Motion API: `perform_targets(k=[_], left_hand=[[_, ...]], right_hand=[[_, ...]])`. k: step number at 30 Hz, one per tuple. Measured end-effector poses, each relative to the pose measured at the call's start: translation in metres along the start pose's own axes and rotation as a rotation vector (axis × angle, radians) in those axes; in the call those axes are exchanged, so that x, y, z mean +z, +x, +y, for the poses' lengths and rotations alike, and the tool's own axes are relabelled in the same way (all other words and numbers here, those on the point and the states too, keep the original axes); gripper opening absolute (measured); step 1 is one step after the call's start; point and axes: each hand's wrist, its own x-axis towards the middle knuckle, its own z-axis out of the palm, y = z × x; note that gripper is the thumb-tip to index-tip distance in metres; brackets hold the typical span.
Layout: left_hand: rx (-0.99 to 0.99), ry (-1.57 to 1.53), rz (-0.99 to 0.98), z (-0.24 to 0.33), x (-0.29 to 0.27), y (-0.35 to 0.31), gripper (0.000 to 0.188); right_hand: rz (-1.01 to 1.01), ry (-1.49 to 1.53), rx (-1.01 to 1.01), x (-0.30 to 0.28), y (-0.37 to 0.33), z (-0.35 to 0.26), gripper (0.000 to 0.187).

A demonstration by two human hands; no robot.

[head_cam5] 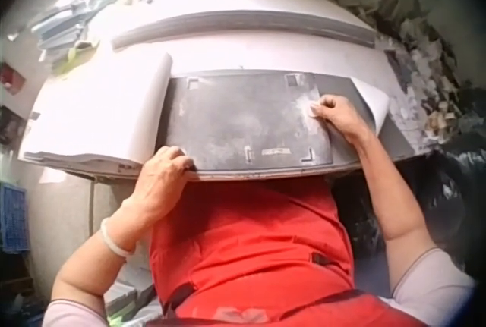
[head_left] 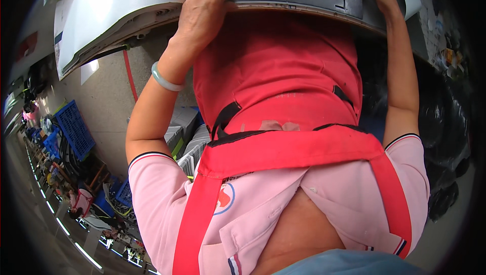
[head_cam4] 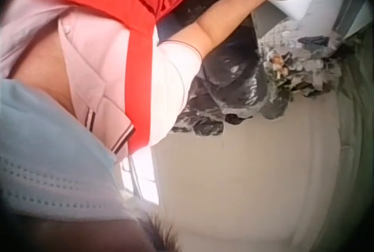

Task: The recorder is wiping down flat grey panels using a small white sponge or cloth on a workbench.

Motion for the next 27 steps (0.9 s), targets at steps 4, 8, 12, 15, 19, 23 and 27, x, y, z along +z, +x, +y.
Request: perform_targets(k=[4, 8, 12, 15, 19, 23, 27], left_hand=[[0.016, 0.002, 0.020, -0.002, 0.001, -0.002, 0.021], [0.041, 0.001, 0.056, -0.003, 0.005, -0.003, 0.018], [0.051, 0.005, 0.063, -0.001, 0.008, -0.001, 0.017], [0.066, 0.034, 0.083, -0.003, 0.010, -0.002, 0.016], [0.036, 0.004, 0.073, 0.000, 0.005, -0.003, 0.015], [0.069, 0.036, 0.115, -0.001, 0.006, -0.002, 0.010], [0.083, 0.016, 0.128, -0.001, 0.007, -0.002, 0.010]], right_hand=[[-0.010, 0.011, 0.031, 0.004, -0.002, -0.008, 0.019], [-0.041, 0.058, 0.063, 0.002, -0.003, -0.009, 0.019], [-0.019, 0.017, 0.006, -0.002, -0.003, -0.005, 0.020], [-0.008, -0.028, 0.037, 0.003, -0.006, -0.016, 0.021], [-0.003, -0.041, -0.018, 0.010, -0.002, -0.011, 0.021], [0.022, -0.084, -0.019, 0.008, -0.007, -0.012, 0.023], [0.030, -0.076, 0.007, 0.007, -0.012, -0.016, 0.023]])
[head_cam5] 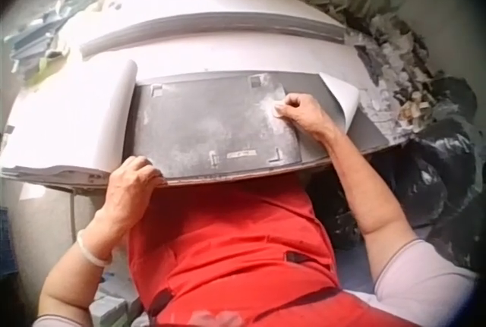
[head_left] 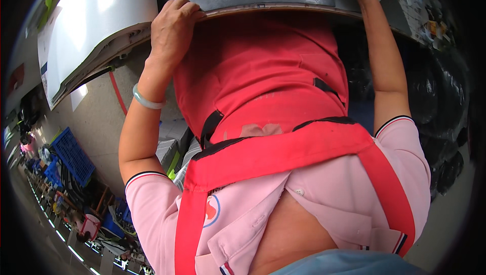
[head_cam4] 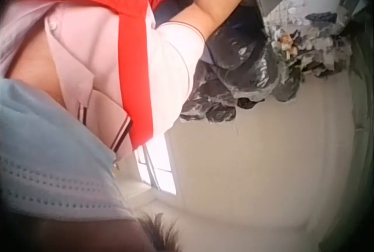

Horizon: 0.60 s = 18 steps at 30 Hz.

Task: The recorder is wiping down flat grey panels using a small white sponge or cloth on a workbench.

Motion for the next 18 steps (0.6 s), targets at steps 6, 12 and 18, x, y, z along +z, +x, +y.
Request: perform_targets(k=[6, 12, 18], left_hand=[[-0.026, -0.002, -0.043, -0.002, -0.002, -0.001, 0.013], [-0.024, -0.030, -0.103, 0.012, 0.001, 0.018, 0.030], [0.089, -0.354, 0.099, 0.066, 0.072, 0.092, 0.014]], right_hand=[[0.034, -0.061, -0.010, 0.005, 0.002, 0.000, 0.022], [0.066, -0.237, -0.051, 0.009, 0.002, 0.002, 0.020], [-0.075, -0.161, -0.044, -0.006, 0.018, 0.033, 0.037]])
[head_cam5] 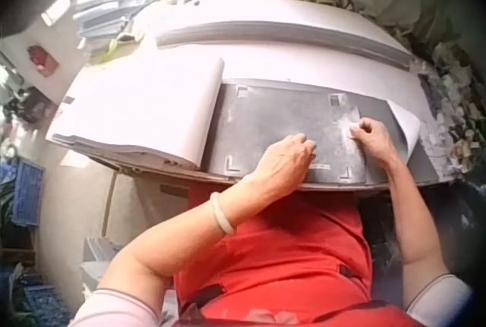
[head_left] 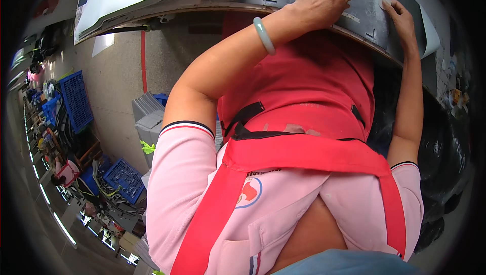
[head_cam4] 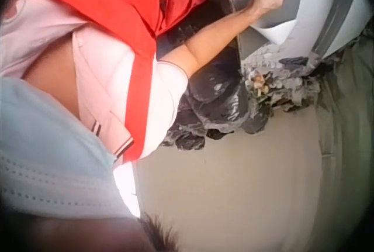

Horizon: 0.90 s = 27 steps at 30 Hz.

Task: The recorder is wiping down flat grey panels using a small white sponge or cloth on a workbench.

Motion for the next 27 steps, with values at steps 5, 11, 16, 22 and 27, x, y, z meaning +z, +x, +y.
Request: perform_targets(k=[5, 11, 16, 22, 27], left_hand=[[0.016, 0.137, -0.071, -0.007, 0.029, 0.017, 0.021], [-0.026, 0.200, -0.149, -0.002, 0.004, 0.007, 0.023], [-0.046, 0.269, -0.096, 0.004, 0.010, 0.010, 0.036], [-0.021, 0.260, -0.038, 0.002, 0.018, 0.010, 0.034], [-0.039, 0.243, -0.047, 0.005, 0.012, 0.008, 0.032]], right_hand=[[0.124, 0.092, 0.035, 0.000, -0.005, 0.005, 0.039], [0.037, 0.147, -0.195, 0.019, -0.063, -0.042, 0.019], [0.037, -0.087, -0.281, 0.024, -0.109, -0.066, 0.014], [0.024, -0.192, -0.353, 0.033, -0.110, -0.069, 0.013], [-0.002, -0.423, -0.446, 0.026, -0.109, -0.072, 0.015]])
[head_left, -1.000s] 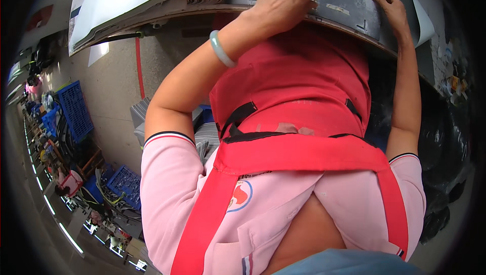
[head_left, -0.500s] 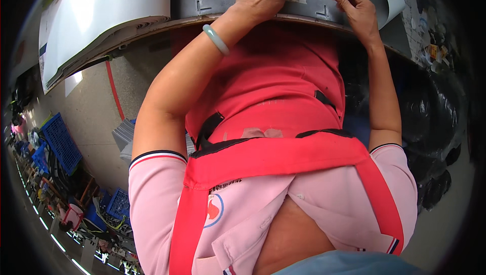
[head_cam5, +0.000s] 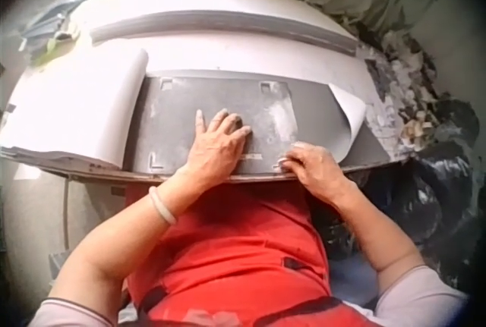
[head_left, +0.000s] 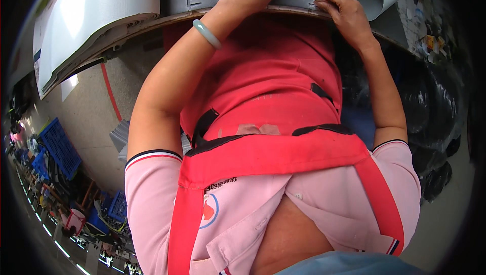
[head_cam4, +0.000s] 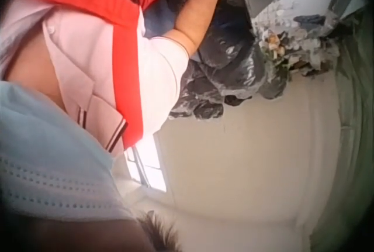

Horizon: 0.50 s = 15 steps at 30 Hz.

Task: The recorder is wiping down flat grey panels using a small white sponge or cloth on a workbench.

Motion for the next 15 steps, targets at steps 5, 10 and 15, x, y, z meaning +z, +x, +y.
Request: perform_targets(k=[5, 10, 15], left_hand=[[-0.005, 0.009, -0.029, 0.000, -0.002, 0.002, 0.031], [0.001, 0.025, -0.033, -0.002, -0.002, 0.007, 0.032], [0.081, 0.130, 0.172, -0.010, 0.006, -0.002, 0.031]], right_hand=[[0.049, 0.518, 0.563, 0.004, -0.002, -0.006, 0.021], [-0.057, 0.424, 0.575, -0.001, 0.005, -0.005, 0.022], [-0.399, 0.472, 0.514, -0.032, 0.037, 0.014, 0.024]])
